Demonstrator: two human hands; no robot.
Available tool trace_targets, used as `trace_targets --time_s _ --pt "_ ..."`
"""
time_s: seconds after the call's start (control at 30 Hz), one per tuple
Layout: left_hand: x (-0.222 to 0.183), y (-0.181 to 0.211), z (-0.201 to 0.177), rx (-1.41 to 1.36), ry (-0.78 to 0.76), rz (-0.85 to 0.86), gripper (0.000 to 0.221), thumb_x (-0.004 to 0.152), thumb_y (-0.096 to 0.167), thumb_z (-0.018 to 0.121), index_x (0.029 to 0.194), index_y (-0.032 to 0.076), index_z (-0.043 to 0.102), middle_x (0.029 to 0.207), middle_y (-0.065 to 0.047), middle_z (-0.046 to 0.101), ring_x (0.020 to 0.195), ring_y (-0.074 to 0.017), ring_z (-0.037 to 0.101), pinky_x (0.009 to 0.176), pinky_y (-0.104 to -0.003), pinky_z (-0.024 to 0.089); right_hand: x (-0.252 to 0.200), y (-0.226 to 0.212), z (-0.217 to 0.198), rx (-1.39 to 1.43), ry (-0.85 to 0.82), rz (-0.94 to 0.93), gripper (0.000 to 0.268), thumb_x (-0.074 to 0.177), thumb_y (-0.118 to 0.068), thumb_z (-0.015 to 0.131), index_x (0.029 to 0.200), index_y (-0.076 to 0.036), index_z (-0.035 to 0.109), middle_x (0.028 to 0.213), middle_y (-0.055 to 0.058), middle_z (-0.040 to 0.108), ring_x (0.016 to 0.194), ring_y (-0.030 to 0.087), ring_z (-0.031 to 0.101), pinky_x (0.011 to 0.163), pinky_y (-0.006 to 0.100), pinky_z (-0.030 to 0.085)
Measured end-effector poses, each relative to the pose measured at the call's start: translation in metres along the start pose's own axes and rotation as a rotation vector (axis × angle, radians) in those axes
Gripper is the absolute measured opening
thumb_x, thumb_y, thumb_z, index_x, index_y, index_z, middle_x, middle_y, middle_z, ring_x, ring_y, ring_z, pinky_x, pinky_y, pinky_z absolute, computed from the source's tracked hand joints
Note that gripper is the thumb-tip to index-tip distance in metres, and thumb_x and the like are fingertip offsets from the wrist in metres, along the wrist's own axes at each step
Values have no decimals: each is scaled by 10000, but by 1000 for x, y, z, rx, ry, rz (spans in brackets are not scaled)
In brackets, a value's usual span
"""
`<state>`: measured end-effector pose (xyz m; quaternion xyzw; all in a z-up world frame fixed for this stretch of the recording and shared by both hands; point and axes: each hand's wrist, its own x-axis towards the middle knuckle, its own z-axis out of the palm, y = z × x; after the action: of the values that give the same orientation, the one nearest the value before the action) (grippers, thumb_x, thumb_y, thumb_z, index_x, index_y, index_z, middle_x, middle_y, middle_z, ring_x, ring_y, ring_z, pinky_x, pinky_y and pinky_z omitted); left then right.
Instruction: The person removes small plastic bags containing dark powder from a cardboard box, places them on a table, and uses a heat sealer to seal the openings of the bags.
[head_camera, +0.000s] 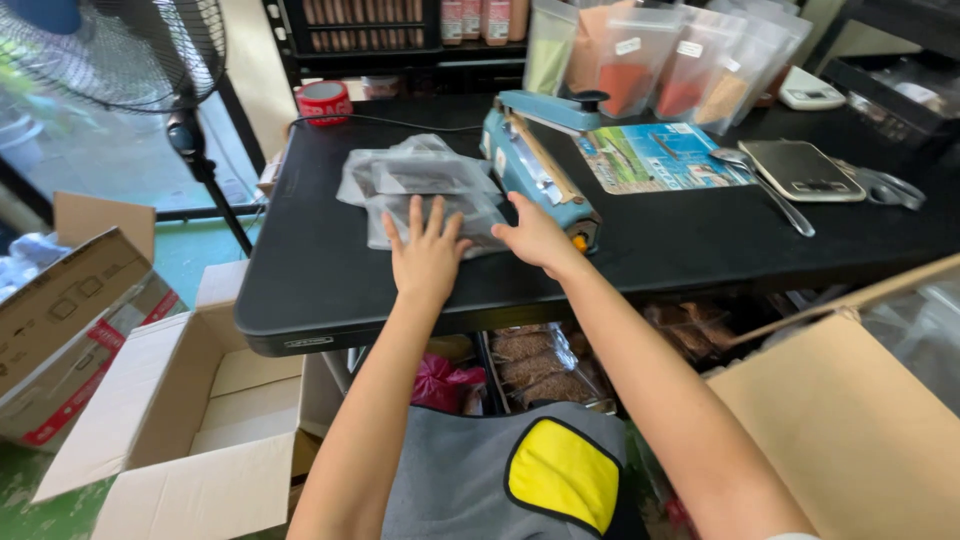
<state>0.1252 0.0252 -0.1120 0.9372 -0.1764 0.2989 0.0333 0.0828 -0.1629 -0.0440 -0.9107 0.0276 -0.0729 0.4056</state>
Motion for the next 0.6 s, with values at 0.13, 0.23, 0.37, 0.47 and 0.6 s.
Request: trace_targets --time_s 0.13,0.23,0.37,0.47,0.6 --pt "9 86 -49 -24 138 4 364 967 264 579 1318 205 653 1550 -58 528 1509 -325 344 1175 -717 150 -39 7 -59 -89 48 62 681 898 -431 720 1515 -237 509 1460 84 599 1169 213 690 953 398 602" --pt "9 191 -69 -351 120 225 450 809 278 719 1212 93 641 1453 -87 539 1408 -291 443 1144 -614 353 -88 32 -126 -187 85 19 381 934 -326 596 1287 -236 708 1075 34 786 1066 277 724 891 449 611" --pt "1 339 -93 -612 117 446 336 894 308 629 1173 123 649 1293 -59 587 1355 -273 476 1128 -564 384 -185 98 -255 -455 230 86 362 930 -302 585 1260 -238 719 1011 27 794 1051 306 727 925 498 573" --pt "-22 454 -120 -773 12 637 230 924 259 621 1102 125 679 1295 -80 581 1372 -302 457 1136 -544 373 -294 148 -351 -480 287 237 372 936 -280 586 1272 -177 707 1039 93 782 1043 330 724 921 513 556" --pt "-69 593 -129 -778 -258 885 325 857 381 731 1131 211 698 1406 -76 506 1417 -329 415 1115 -526 385 -447 242 -448 -617 284 538 497 956 -301 597 1371 -32 652 1188 282 724 1172 514 631 991 635 484"
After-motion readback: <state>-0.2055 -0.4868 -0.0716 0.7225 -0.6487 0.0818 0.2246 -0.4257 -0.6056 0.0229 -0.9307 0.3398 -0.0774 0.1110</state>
